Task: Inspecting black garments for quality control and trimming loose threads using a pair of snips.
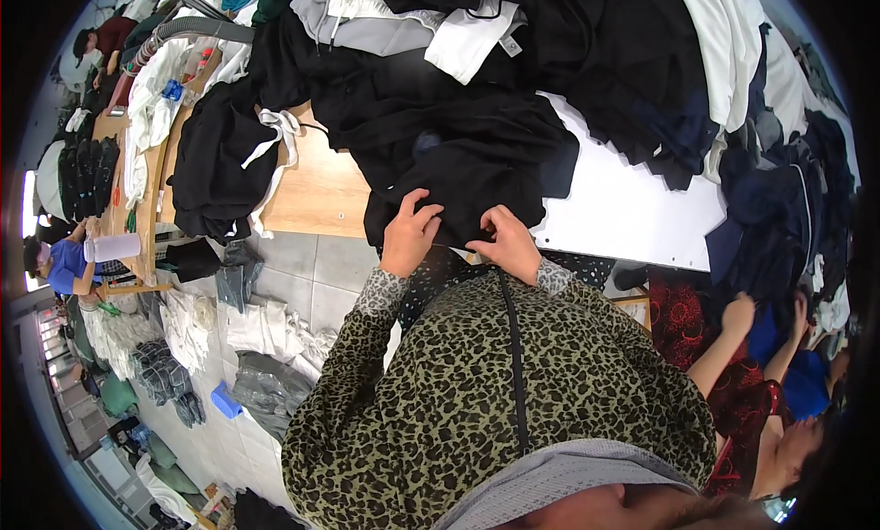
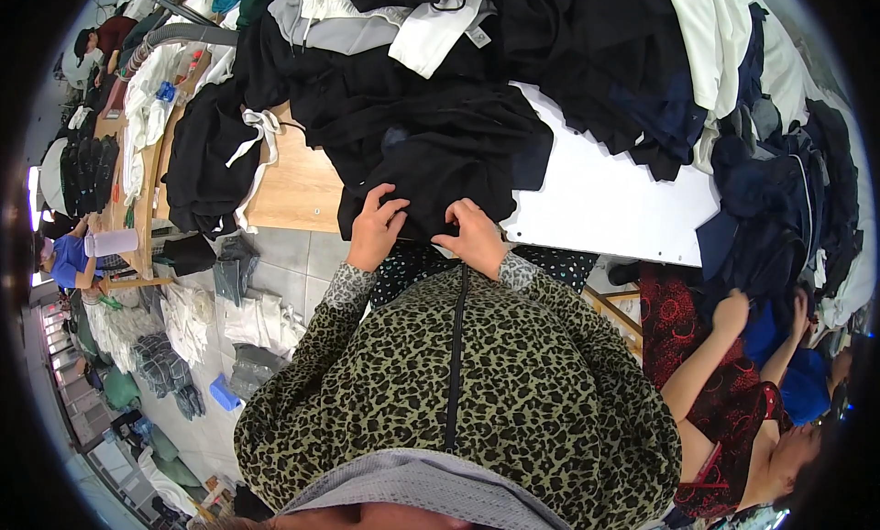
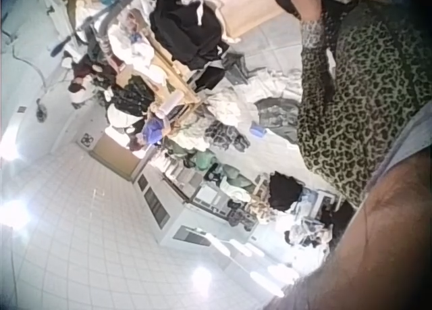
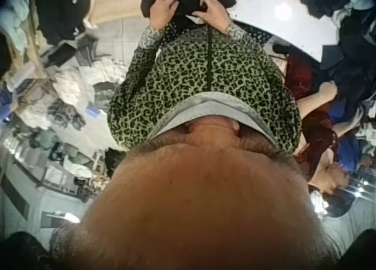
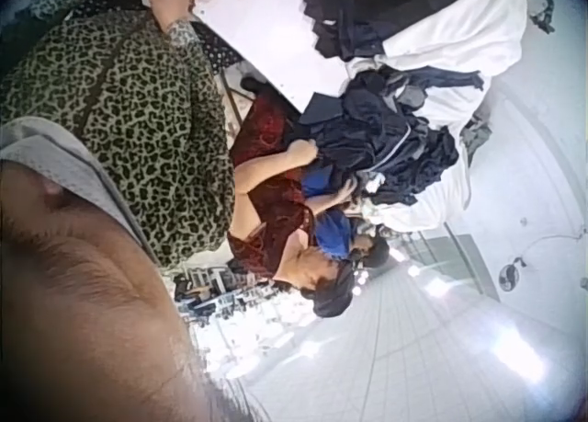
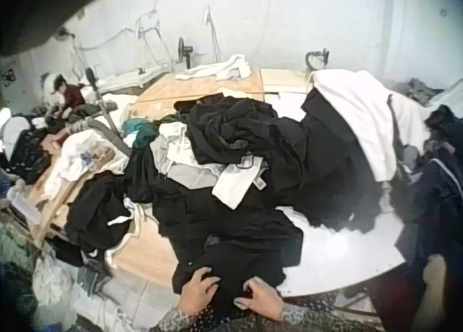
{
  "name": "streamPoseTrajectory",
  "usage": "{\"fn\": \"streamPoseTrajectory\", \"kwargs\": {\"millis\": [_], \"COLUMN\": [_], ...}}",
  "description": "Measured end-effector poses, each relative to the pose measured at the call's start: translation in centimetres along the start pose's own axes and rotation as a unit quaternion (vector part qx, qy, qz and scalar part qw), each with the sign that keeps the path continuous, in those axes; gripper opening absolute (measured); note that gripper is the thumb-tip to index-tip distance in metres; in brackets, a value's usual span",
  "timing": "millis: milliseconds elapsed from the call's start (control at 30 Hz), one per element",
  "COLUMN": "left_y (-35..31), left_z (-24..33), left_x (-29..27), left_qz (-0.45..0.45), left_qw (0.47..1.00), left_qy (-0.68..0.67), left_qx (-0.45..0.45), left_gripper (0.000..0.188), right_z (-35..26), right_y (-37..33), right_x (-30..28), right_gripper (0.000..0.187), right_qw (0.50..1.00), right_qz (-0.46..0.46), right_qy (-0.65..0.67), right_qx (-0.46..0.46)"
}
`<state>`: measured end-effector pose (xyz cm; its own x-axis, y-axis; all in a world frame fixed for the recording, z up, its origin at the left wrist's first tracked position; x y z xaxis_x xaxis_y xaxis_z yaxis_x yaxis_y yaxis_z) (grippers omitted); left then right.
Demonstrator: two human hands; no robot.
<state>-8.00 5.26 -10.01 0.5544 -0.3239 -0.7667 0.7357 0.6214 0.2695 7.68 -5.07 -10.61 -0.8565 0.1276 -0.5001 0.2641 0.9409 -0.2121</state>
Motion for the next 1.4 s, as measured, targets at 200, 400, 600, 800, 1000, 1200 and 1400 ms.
{"fn": "streamPoseTrajectory", "kwargs": {"millis": [200, 400, 600, 800, 1000, 1200, 1400], "left_y": [0.6, 1.9, 2.3, 2.2, 2.1, 1.9, 0.6], "left_z": [1.7, 2.7, 2.1, 2.6, 2.7, 2.0, -4.6], "left_x": [-0.6, -2.2, -1.9, -1.3, -1.5, -1.9, -8.4], "left_qz": [0.037, -0.003, -0.009, -0.022, -0.013, 0.014, 0.318], "left_qw": [0.985, 0.96, 0.862, 0.765, 0.749, 0.769, 0.758], "left_qy": [-0.163, -0.267, -0.444, -0.535, -0.554, -0.525, -0.462], "left_qx": [-0.028, -0.088, -0.243, -0.358, -0.364, -0.365, -0.334], "left_gripper": [0.017, 0.013, 0.022, 0.024, 0.025, 0.019, 0.017], "right_z": [-1.3, 0.6, 0.2, 0.7, 0.3, 0.6, 7.6], "right_y": [1.2, 1.5, 0.7, 0.7, 0.6, 0.2, -0.7], "right_x": [0.6, -1.6, -2.4, -2.9, -3.3, -3.5, -8.9], "right_gripper": [0.039, 0.021, 0.015, 0.019, 0.02, 0.019, 0.009], "right_qw": [0.977, 0.955, 0.856, 0.795, 0.773, 0.828, 0.916], "right_qz": [0.125, 0.075, -0.038, -0.045, -0.045, -0.027, 0.237], "right_qy": [-0.122, 0.285, 0.494, 0.584, 0.614, 0.543, 0.302], "right_qx": [-0.118, 0.034, 0.147, 0.157, 0.156, 0.137, 0.118]}}
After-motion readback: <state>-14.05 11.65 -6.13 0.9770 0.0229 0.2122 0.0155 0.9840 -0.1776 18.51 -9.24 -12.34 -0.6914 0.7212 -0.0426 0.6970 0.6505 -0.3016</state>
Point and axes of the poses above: each hand's wrist, its own y-axis towards the middle knuckle, its own x-axis out of the palm, z = x × y, the point moved 4 cm from there along y, towards the middle knuckle, and after that the axes turned 8 degrees about x, right-handed, at the moved point
